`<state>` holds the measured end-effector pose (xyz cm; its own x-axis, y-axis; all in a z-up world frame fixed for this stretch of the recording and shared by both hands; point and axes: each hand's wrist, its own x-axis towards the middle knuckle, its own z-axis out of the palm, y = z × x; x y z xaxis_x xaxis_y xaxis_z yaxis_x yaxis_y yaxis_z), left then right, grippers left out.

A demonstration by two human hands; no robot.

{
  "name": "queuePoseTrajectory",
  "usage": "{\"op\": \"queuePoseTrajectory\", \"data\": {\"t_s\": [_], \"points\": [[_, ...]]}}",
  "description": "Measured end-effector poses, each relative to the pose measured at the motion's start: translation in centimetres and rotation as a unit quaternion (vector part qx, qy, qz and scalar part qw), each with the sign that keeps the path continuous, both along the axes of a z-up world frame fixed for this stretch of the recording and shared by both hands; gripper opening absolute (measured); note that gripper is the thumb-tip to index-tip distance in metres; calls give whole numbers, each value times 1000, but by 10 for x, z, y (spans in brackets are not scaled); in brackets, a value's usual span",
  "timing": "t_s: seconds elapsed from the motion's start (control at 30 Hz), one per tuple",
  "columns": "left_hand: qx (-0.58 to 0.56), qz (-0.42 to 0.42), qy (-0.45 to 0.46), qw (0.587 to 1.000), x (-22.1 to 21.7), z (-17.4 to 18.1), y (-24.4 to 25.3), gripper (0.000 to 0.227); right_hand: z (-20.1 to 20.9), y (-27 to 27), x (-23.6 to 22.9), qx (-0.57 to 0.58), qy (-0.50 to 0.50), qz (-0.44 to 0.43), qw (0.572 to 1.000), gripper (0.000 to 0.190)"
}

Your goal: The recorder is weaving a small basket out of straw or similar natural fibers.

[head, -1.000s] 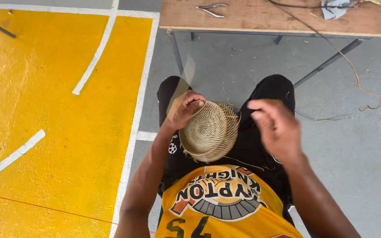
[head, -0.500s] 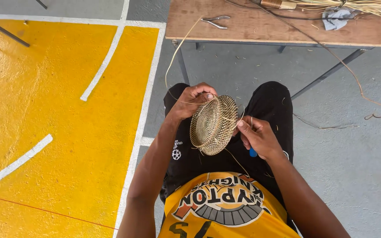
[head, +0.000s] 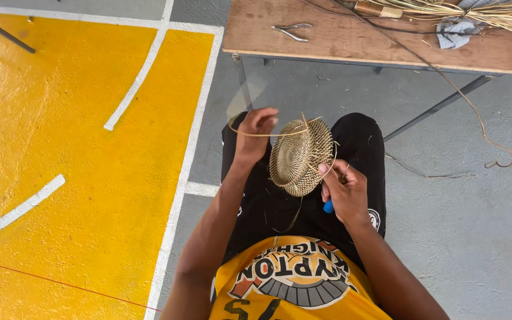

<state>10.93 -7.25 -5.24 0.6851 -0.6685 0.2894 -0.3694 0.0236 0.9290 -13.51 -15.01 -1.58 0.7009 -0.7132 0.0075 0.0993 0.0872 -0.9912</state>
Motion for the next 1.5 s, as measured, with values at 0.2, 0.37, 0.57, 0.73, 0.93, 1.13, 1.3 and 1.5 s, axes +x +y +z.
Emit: {"op": "queuePoseTrajectory", "data": {"t_s": [0.2,0.37,0.57,0.73,0.93,1.13,1.3,1.5], "points": [[-28,-54,75,995,-65,26,40,31,-12,18,14,-100,-35,-19,994,22],[-42,-75,242,966,-69,48,53,42,-20,39,31,-209,-58,28,976,24],[-62,-77,302,948,-60,35,58,45,-19,40,38,-359,4,30,933,24],[-39,-52,233,970,-66,29,53,27,-6,38,40,-404,44,39,913,27],[-120,-17,299,946,-44,42,60,24,-19,9,20,-367,57,103,923,29],[-127,11,251,960,-24,71,83,21,-20,-49,-5,-312,59,225,921,21],[32,79,-105,991,-26,90,89,15,36,-125,46,-399,341,86,847,22],[121,80,-179,973,-38,62,88,12,91,-198,167,-592,287,99,747,35]]}}
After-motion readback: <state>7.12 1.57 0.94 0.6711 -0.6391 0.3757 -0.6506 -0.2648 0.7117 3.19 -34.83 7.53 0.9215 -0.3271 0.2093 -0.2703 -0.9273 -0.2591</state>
